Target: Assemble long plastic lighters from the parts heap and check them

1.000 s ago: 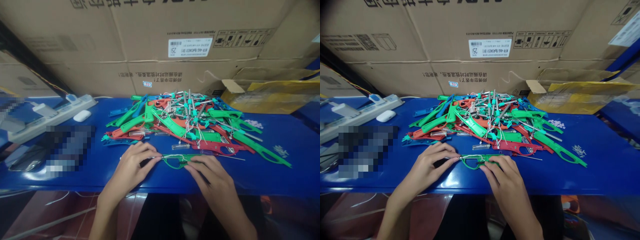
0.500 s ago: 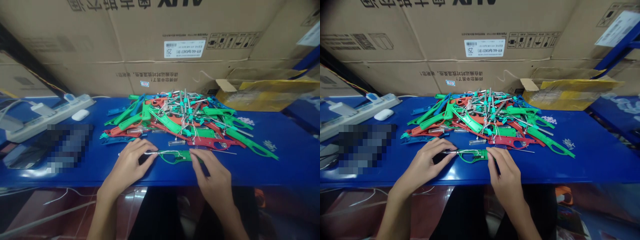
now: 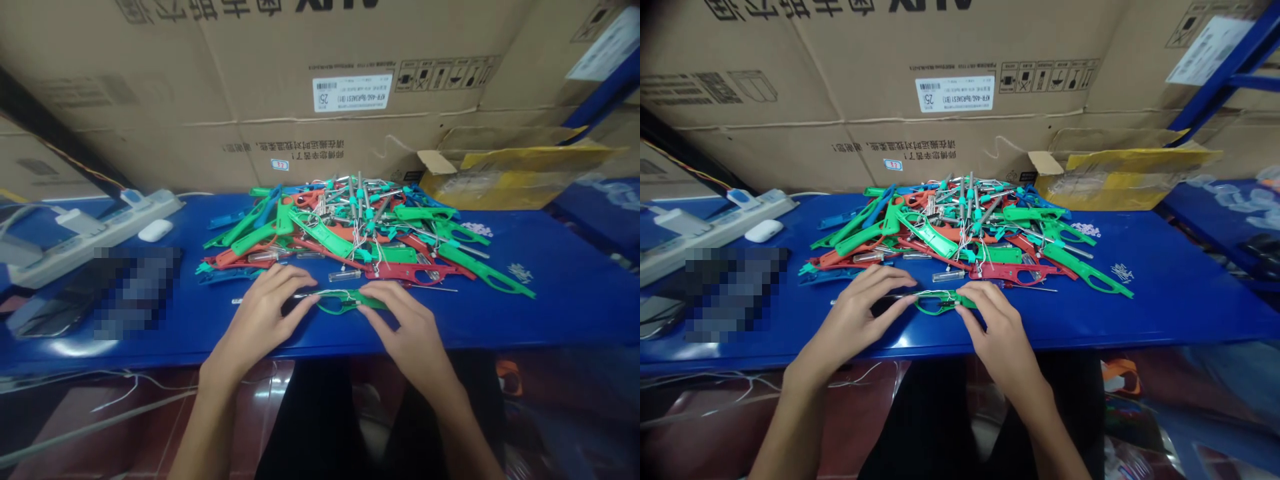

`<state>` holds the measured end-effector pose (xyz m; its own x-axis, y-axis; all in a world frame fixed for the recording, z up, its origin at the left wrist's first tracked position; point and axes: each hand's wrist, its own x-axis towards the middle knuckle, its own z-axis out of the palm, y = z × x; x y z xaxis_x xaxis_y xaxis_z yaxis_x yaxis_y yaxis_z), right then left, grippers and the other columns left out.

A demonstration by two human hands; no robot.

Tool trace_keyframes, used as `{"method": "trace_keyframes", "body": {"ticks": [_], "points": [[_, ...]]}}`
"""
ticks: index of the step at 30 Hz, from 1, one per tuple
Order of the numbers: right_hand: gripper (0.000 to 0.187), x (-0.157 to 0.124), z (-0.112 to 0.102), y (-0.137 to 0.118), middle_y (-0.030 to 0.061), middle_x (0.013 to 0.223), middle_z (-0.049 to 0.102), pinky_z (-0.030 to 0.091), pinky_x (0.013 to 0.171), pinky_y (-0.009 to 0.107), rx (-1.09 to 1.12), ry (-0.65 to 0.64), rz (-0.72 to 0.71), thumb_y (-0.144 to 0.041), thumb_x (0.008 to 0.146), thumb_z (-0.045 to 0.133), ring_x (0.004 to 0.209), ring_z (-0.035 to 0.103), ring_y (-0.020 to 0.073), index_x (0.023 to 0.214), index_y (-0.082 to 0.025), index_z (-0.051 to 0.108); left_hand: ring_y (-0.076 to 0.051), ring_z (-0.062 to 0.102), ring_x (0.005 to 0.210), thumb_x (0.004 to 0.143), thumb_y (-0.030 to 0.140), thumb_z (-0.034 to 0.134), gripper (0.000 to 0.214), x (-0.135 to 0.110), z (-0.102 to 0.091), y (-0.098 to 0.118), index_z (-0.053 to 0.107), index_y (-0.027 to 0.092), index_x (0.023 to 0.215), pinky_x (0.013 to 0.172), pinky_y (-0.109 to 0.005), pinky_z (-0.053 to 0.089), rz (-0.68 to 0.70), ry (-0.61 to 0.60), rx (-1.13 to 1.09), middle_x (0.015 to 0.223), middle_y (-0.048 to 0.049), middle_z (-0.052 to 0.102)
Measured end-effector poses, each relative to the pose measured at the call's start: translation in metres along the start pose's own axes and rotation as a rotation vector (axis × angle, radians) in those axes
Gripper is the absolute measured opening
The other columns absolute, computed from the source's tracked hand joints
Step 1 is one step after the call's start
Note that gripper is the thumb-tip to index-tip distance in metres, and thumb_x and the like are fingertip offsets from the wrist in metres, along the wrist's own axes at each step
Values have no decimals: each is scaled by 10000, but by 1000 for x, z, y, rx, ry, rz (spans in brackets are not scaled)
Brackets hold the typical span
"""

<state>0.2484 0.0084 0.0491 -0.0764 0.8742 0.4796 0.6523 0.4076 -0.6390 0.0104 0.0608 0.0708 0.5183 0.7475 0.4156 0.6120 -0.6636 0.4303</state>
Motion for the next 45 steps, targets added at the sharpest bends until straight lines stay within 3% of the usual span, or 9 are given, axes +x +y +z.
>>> {"method": "trace_keyframes", "body": {"ticks": [7, 13, 17, 22, 28, 35, 45], "points": [[139, -1, 0, 3, 57, 1075, 733, 583, 944, 376, 36, -72, -36, -179, 984, 590, 1017, 705, 206, 1067, -226, 690, -222, 642, 979, 1014, 291, 588, 172, 23, 10, 16, 739, 209, 1009, 922, -426, 497, 55, -147, 89, 1065, -45, 725], [137, -3, 1, 4, 65, 1073, 722, 577, 933, 377, 39, -73, -48, -176, 997, 572, 1019, 690, 205, 1072, -217, 679, -207, 653, 934, 1023, 276, 581, 168, 20, 14, 13, 729, 212, 976, 881, -395, 483, 31, -107, 76, 1019, -28, 736], [133, -3, 4, 4, 66, 1103, 716, 567, 948, 393, 10, -65, -51, -244, 1001, 600, 1049, 677, 214, 1112, -220, 670, -215, 639, 974, 1009, 270, 613, 146, 13, 12, 10, 691, 214, 1118, 851, -382, 468, 23, -78, 74, 1105, -31, 723], [226, -4, 4, 3, 85, 1184, 702, 546, 977, 455, -151, -123, -122, -261, 1021, 562, 1078, 662, 241, 1216, -208, 664, -196, 617, 925, 1031, 250, 570, 147, 6, 8, 6, 711, 219, 1011, 856, -378, 439, 96, -55, 123, 1055, -15, 729], [283, -3, 4, -1, 105, 1183, 685, 565, 857, 436, -300, -180, -178, -255, 1038, 511, 1000, 659, 255, 1258, -189, 678, -193, 598, 926, 1044, 264, 546, 190, 2, 6, 2, 729, 223, 1017, 840, -376, 445, 165, -89, 150, 1072, -26, 720], [299, 0, 6, -2, 107, 1167, 677, 548, 833, 435, -335, -194, -171, -252, 1040, 502, 980, 633, 260, 1267, -175, 680, -203, 600, 1008, 1061, 347, 500, 259, -4, 4, 4, 683, 217, 1191, 942, -413, 454, 106, -139, 105, 1148, -49, 681], [275, 1, 7, -5, 106, 1151, 657, 530, 793, 408, -322, -216, -133, -210, 1021, 530, 947, 619, 247, 1245, -186, 688, -198, 581, 921, 1028, 363, 573, 211, -5, 8, 5, 682, 184, 1011, 828, -384, 471, 113, -73, 97, 1076, -26, 708]]}}
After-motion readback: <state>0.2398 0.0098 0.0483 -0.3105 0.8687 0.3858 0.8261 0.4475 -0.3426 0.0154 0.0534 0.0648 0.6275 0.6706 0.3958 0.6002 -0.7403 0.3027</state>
